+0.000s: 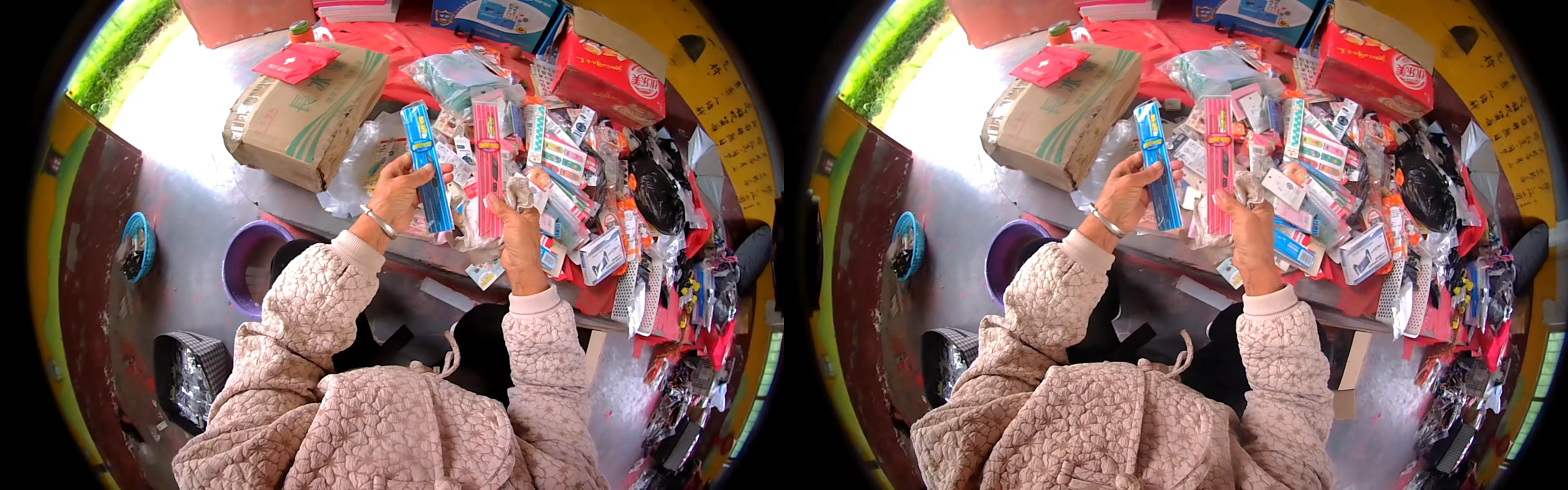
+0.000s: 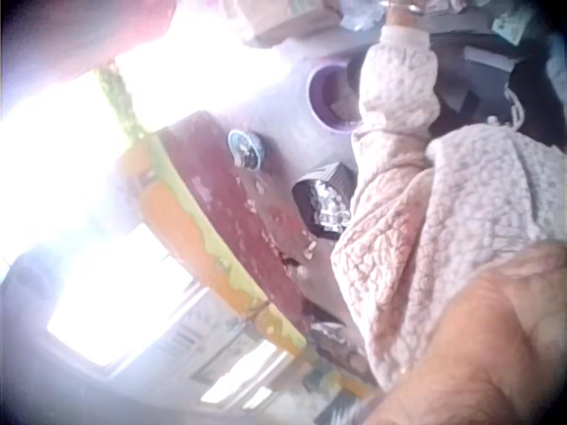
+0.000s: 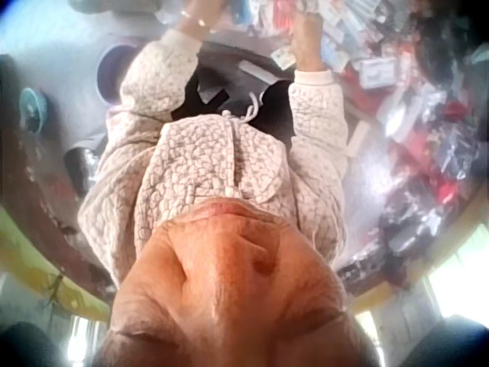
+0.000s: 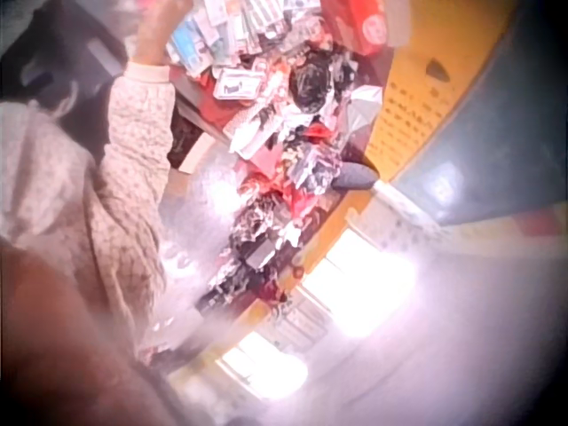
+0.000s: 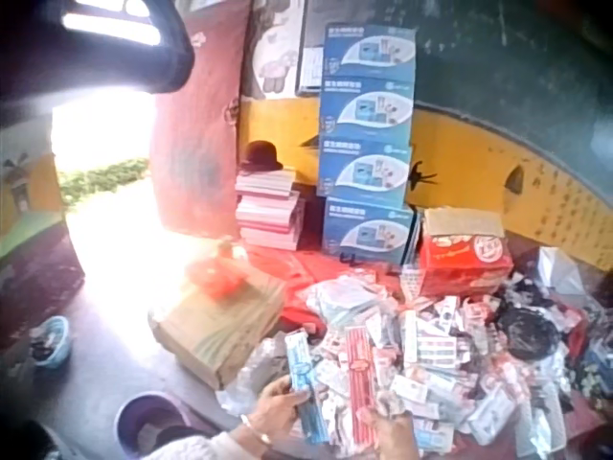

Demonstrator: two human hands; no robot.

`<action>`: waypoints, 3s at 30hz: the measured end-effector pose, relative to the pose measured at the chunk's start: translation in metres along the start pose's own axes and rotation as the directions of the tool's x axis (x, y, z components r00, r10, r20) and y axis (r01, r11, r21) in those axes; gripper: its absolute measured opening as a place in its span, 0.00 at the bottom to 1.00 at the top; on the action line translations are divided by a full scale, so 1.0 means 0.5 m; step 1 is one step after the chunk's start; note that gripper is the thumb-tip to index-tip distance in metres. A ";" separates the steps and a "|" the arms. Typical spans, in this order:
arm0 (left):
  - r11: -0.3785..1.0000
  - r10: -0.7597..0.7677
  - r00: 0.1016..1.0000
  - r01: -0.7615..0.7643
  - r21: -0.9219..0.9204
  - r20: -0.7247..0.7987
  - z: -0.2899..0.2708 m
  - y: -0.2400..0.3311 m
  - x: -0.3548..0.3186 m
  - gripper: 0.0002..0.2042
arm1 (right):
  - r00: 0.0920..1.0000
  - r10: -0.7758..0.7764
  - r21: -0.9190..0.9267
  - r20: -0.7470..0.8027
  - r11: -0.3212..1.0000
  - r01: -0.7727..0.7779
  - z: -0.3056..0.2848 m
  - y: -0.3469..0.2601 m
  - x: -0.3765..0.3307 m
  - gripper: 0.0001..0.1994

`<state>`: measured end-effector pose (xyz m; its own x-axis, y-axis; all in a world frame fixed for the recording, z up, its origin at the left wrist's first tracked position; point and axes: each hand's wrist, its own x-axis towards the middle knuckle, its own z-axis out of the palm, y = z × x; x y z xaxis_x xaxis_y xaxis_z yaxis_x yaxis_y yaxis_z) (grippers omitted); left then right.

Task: The person sorts various stationery items by hand, picking up packaged pens and rulers from a large pile and placing them into a cardboard box.

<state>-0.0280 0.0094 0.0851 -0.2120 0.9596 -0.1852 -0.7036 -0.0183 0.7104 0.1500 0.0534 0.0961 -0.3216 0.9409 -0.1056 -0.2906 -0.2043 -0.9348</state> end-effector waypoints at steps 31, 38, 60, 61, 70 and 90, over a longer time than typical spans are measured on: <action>0.808 -0.193 0.907 0.364 -0.464 0.375 -0.009 0.002 0.009 0.17 | 0.983 -0.120 0.086 -0.139 0.987 0.133 -0.038 -0.062 0.017 0.10; 0.900 -0.226 0.942 0.299 -0.318 0.248 0.033 -0.015 -0.006 0.19 | 0.907 -0.418 -0.080 -0.053 0.907 0.414 0.010 -0.058 -0.016 0.07; 0.976 -0.070 0.982 0.105 -0.192 0.178 0.001 -0.017 0.003 0.23 | 0.981 -0.170 -0.390 0.092 0.901 0.193 0.029 -0.010 -0.002 0.13; 0.980 -0.080 0.978 0.113 -0.164 0.192 0.012 -0.022 0.003 0.25 | 0.965 -0.153 -0.474 0.213 0.848 0.239 0.044 0.001 -0.011 0.17; 0.946 -0.129 0.962 0.191 -0.260 0.240 0.015 -0.039 0.002 0.25 | 0.973 -0.136 -0.614 0.186 0.757 0.223 0.048 0.046 -0.006 0.14; 0.957 -0.074 0.962 0.143 -0.254 0.262 0.009 -0.006 0.001 0.20 | 0.995 -0.031 -0.130 0.091 0.991 0.042 -0.023 -0.004 0.027 0.18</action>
<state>-0.0227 0.0113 0.0859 0.0260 0.9983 -0.0525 -0.8757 0.0481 0.4805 0.1567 0.0695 0.0926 -0.3934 0.9183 -0.0456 -0.1841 -0.1273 -0.9746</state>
